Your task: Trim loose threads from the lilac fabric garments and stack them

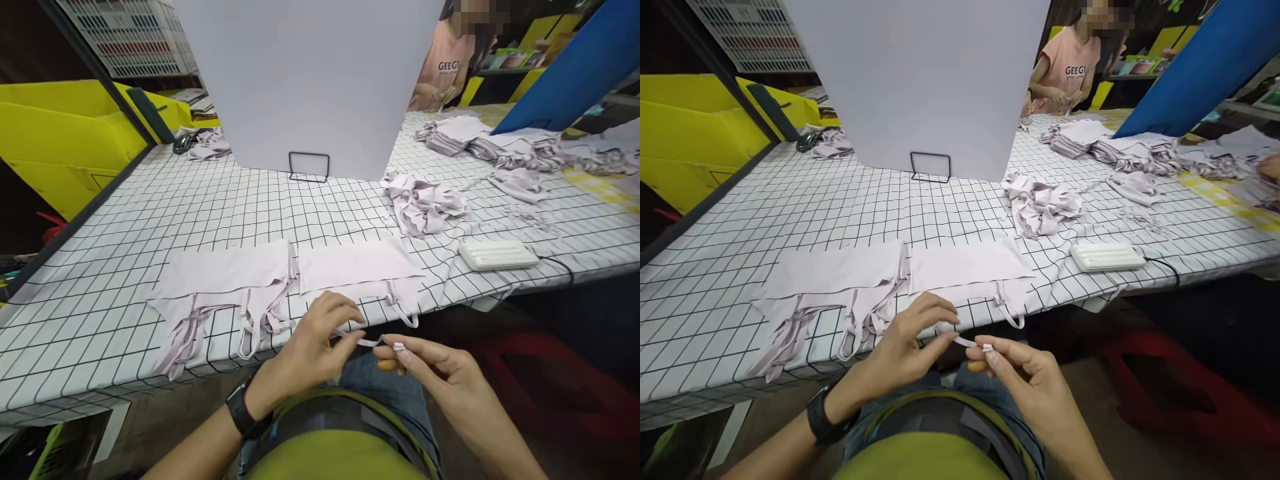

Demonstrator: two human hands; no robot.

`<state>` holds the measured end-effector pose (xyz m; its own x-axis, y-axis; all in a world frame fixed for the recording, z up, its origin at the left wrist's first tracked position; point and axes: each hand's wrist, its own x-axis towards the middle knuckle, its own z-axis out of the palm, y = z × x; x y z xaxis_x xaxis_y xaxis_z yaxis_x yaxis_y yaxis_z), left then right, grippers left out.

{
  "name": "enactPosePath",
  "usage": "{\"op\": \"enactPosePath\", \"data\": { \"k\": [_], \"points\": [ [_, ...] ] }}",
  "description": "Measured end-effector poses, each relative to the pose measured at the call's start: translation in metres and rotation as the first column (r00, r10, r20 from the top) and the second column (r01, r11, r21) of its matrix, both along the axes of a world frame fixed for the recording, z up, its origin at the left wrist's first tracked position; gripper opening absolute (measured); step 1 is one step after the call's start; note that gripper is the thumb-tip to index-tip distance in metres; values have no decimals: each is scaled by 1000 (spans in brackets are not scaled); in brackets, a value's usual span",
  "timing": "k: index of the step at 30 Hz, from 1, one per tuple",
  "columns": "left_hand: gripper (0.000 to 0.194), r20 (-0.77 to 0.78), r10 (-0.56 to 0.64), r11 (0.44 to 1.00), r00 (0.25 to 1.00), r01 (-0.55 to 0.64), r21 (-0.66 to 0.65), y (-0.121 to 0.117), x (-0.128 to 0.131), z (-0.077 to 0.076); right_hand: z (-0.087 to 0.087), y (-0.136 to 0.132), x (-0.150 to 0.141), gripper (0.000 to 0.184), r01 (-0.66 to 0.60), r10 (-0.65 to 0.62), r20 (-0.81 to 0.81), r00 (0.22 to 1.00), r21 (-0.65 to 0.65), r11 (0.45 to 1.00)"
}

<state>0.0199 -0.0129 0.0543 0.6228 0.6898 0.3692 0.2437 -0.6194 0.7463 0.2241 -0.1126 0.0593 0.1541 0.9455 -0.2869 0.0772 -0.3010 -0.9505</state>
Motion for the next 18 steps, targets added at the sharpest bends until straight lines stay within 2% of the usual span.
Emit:
{"op": "enactPosePath", "data": {
  "k": [3, 8, 12, 18],
  "points": [
    [6, 86, -43, 998, 995, 47, -39, -10, 10, 10, 1, 13, -6, 37, -37, 35, 38, 999, 51, 998],
    [11, 85, -11, 998, 996, 16, -60, -5, 17, 7, -6, 25, -6, 33, -75, 69, 105, 992, 53, 996],
    [12, 14, -9, 993, 1000, 10, -117, 2, 16, 9, -10, 29, -5, 34, -136, 125, 180, 976, 50, 989],
    [15, -114, -25, 948, 993, -12, -319, 15, 14, 21, -6, 37, -7, 32, -237, 194, 355, 914, 81, 968]
  ]
}}
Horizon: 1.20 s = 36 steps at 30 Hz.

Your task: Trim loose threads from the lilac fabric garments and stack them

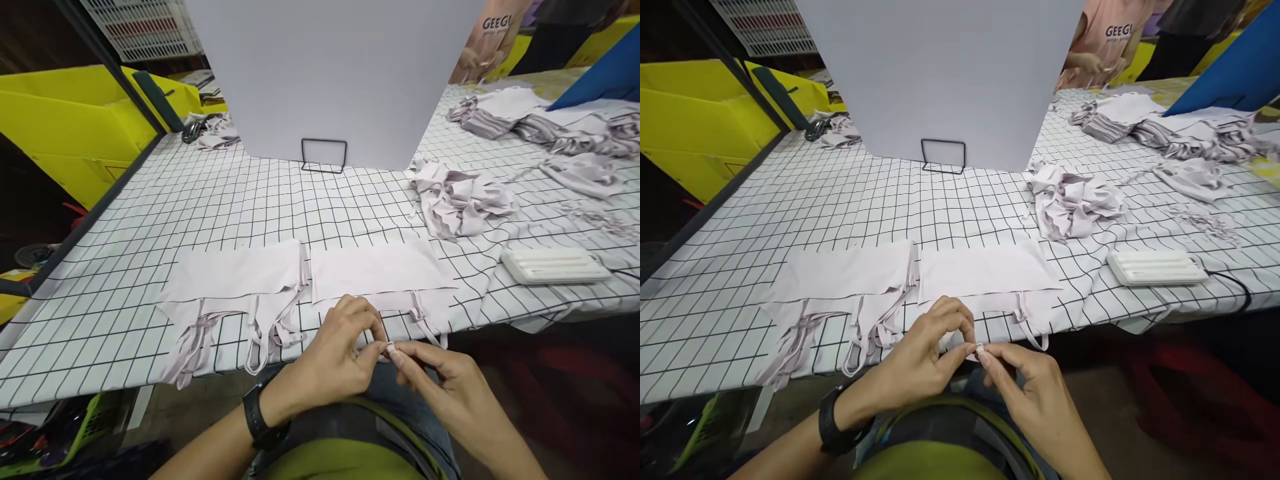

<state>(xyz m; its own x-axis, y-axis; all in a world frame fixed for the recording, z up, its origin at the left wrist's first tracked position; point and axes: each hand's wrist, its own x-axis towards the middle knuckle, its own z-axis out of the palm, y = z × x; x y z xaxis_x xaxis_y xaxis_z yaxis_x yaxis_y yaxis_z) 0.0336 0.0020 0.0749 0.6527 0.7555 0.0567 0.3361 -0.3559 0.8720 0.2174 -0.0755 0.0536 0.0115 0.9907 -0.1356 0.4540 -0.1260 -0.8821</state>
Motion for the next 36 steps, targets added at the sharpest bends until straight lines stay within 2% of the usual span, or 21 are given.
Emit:
{"op": "enactPosePath", "data": {
  "k": [2, 4, 7, 10, 12, 14, 16, 19, 22, 26, 29, 33, 36],
  "points": [
    [15, -27, -18, 999, 999, 17, -37, 4, -1, 1, -1, 3, 0, 28, 18, -20, 47, 999, 49, 999],
    [15, -59, -50, 997, 997, 46, -65, 7, -3, 0, -5, 5, -2, 26, 60, -60, 4, 998, 39, 997],
    [14, -71, -83, 991, 994, 75, -107, 13, -5, -1, -12, 6, -6, 28, 116, -130, -149, 980, -98, 988],
    [11, -84, -94, 991, 992, 86, -100, 21, -4, -6, -17, 8, -8, 33, 165, -203, -194, 960, -196, 967],
    [6, -148, -53, 999, 988, 54, 2, 28, -2, -13, -18, 14, -8, 37, 219, -274, -218, 937, -247, 944],
    [16, -275, 16, 983, 961, 35, 178, 37, 2, -23, -18, 22, -7, 40, 259, -346, -269, 899, -310, 915],
    [19, -410, 77, 935, 909, 76, 345, 44, 6, -33, -19, 32, -6, 44, 265, -384, -330, 862, -352, 898],
    [11, -511, 123, 872, 851, 153, 465, 53, 12, -44, -22, 45, -6, 45, 233, -394, -392, 831, -399, 887],
    [16, -483, 151, 860, 862, 127, 494, 57, 14, -49, -27, 54, -7, 44, 221, -412, -412, 813, -437, 872],
    [16, -321, 175, 890, 931, -10, 457, 59, 13, -55, -30, 67, -13, 44, 257, -470, -455, 756, -455, 853],
    [17, -209, 190, 887, 959, -76, 455, 59, 13, -57, -29, 76, -17, 42, 292, -516, -478, 711, -467, 835],
    [20, -146, 176, 862, 974, -81, 500, 58, 13, -57, -30, 83, -19, 41, 336, -555, -495, 669, -464, 819],
    [21, -149, 159, 851, 976, -59, 521, 57, 14, -57, -31, 84, -19, 38, 317, -538, -507, 673, -459, 830]
  ]
}}
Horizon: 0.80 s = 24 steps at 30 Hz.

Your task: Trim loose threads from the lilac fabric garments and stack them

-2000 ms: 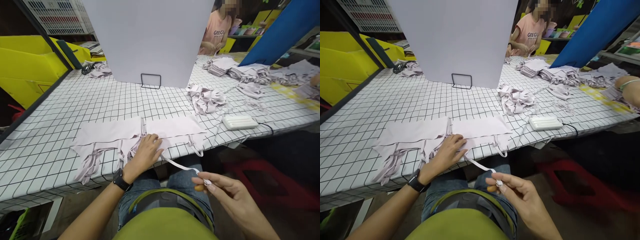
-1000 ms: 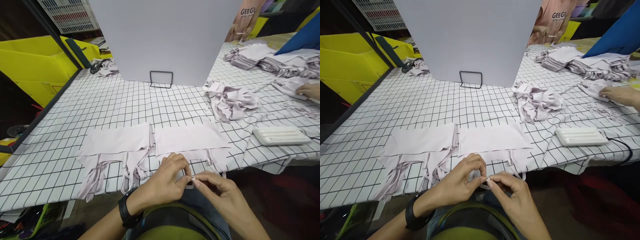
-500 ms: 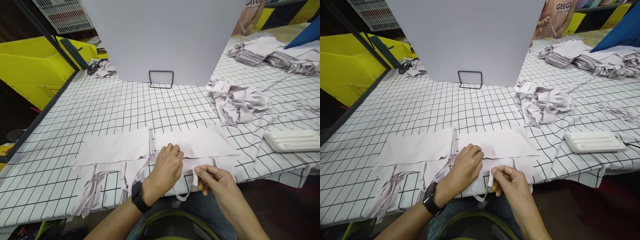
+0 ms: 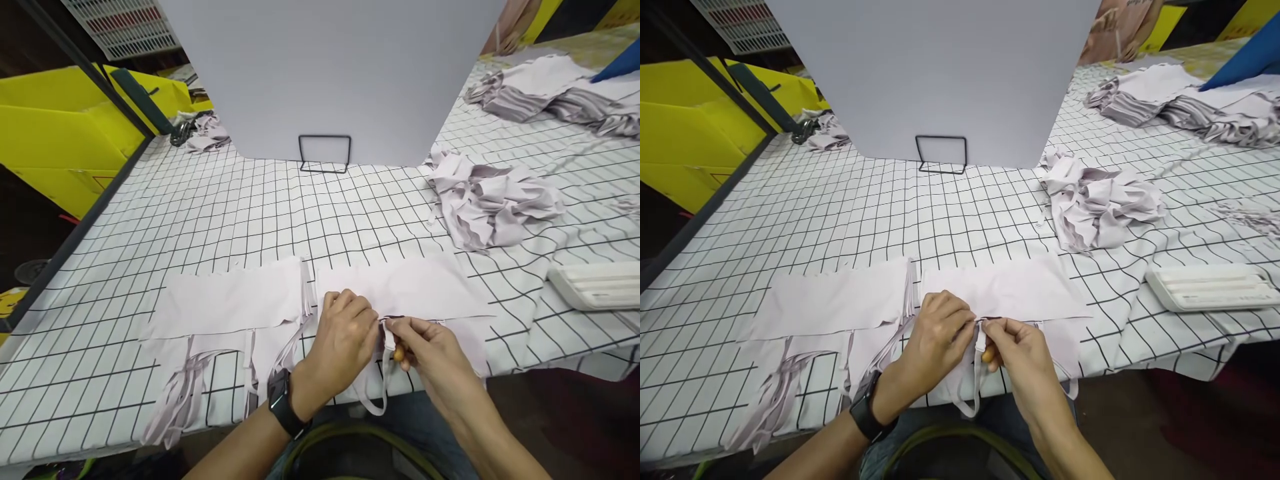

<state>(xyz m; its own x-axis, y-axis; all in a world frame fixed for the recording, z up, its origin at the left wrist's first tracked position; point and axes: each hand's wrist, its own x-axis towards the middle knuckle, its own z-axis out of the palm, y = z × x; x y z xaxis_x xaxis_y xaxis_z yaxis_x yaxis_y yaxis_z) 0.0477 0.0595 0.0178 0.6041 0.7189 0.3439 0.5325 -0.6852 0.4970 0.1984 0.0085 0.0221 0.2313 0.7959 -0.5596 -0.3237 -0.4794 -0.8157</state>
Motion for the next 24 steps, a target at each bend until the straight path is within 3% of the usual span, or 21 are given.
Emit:
{"op": "enactPosePath", "data": {
  "k": [6, 11, 18, 24],
  "points": [
    [23, -30, 11, 1000, 999, -11, 17, -1, 0, -3, 7, 2, -2, 42, 89, -89, -6, 996, -35, 995],
    [25, -55, -3, 999, 998, 6, 44, -2, 0, -3, 12, 5, -6, 42, 55, -55, -13, 998, -43, 998],
    [22, -196, -93, 982, 976, 123, 147, -2, -2, 2, 15, 7, -6, 43, -68, 68, 2, 998, -48, 997],
    [22, -263, -163, 968, 951, 206, 145, 1, -3, 7, 1, 7, 8, 36, -266, 267, 37, 963, -34, 963]
  ]
}}
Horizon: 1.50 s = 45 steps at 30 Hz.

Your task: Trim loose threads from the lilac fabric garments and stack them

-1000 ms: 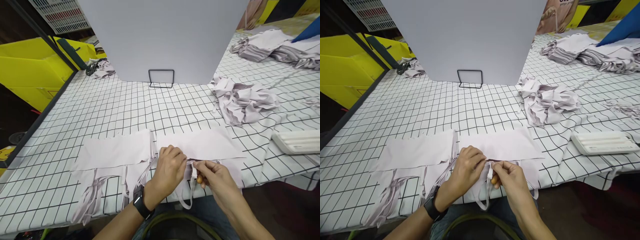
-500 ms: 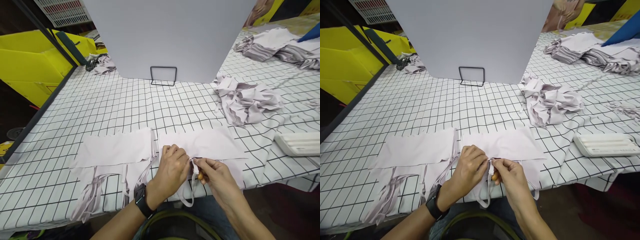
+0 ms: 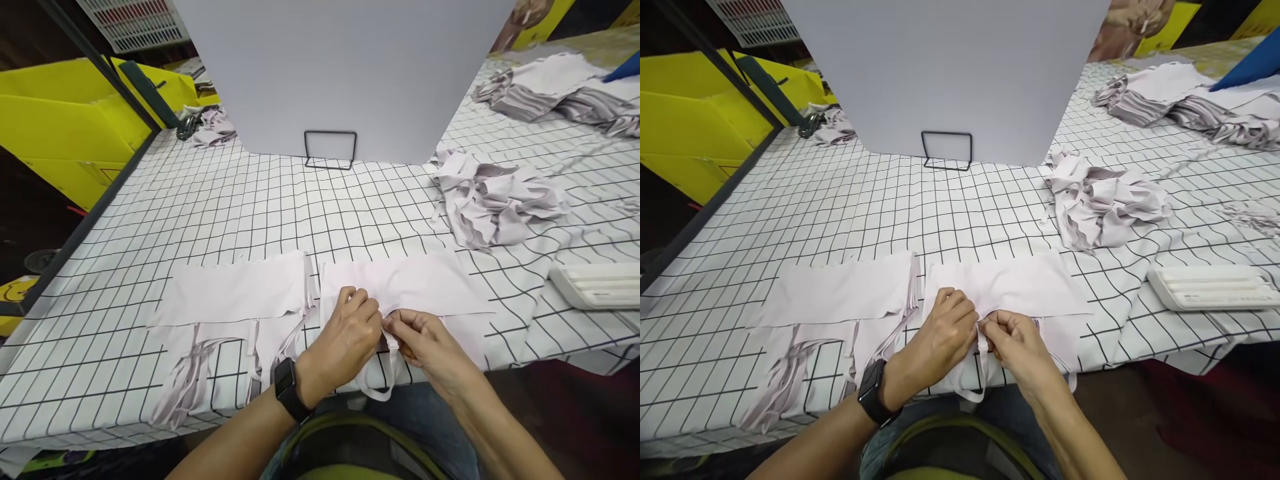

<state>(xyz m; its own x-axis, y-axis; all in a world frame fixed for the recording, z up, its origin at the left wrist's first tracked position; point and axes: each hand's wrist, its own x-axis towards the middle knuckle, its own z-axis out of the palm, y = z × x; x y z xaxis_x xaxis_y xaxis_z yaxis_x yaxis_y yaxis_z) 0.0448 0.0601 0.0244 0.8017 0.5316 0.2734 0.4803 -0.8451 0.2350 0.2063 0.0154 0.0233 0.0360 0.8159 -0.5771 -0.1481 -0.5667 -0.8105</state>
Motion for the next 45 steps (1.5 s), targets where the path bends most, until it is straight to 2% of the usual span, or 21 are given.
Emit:
{"op": "enactPosePath", "data": {
  "k": [4, 8, 10, 11, 13, 15, 17, 19, 22, 26, 30, 34, 39, 42, 45],
  "points": [
    [21, -39, 14, 1000, 999, -14, -9, -2, 0, 1, -2, -5, -2, 38, -72, 69, 82, 994, 32, 997],
    [18, -93, 66, 995, 993, -73, -72, -12, -15, 11, 9, -20, 14, 42, -284, 253, 311, 916, 58, 957],
    [27, -66, 124, 987, 990, -130, -99, -12, -27, 18, 16, -21, 38, 47, -246, 171, 496, 851, 89, 965],
    [30, -43, 160, 980, 986, -164, -113, -8, -33, 21, 19, -18, 53, 48, -177, 71, 604, 794, 117, 977],
    [29, -29, 247, 957, 969, -248, -147, 6, -41, 27, 22, -3, 82, 47, -36, -129, 800, 587, 185, 982],
    [27, -110, 355, 914, 928, -369, -169, 27, -42, 30, 19, 20, 106, 42, -11, -201, 894, 401, 224, 975],
    [26, -242, 427, 864, 872, -472, -176, 50, -40, 32, 13, 45, 120, 38, -34, -218, 908, 357, 246, 969],
    [27, -336, 433, 827, 837, -517, -221, 69, -38, 34, 6, 65, 124, 37, -77, -217, 898, 383, 265, 961],
    [25, -381, 396, 794, 836, -520, -316, 87, -39, 36, 0, 77, 126, 33, -116, -217, 857, 467, 302, 946],
    [15, -393, 394, 758, 830, -536, -371, 94, -42, 39, -2, 72, 131, 29, -38, -282, 753, 594, 376, 926],
    [12, -360, 383, 744, 851, -515, -425, 97, -34, 40, 2, 64, 129, 39, 10, -300, 607, 736, 432, 902],
    [13, -318, 378, 719, 870, -492, -491, 98, -27, 40, 16, 57, 128, 52, 62, -328, 485, 811, 486, 872],
    [14, -223, 429, 692, 875, -477, -542, 95, -24, 37, 37, 43, 125, 63, 73, -315, 402, 860, 513, 855],
    [22, -154, 439, 678, 885, -439, -589, 93, -23, 37, 51, 32, 122, 59, 71, -303, 383, 873, 515, 854],
    [20, -3, 448, 682, 894, -344, -645, 89, -30, 49, 73, 19, 122, 48, 93, -323, 329, 888, 559, 824]
  ]
}}
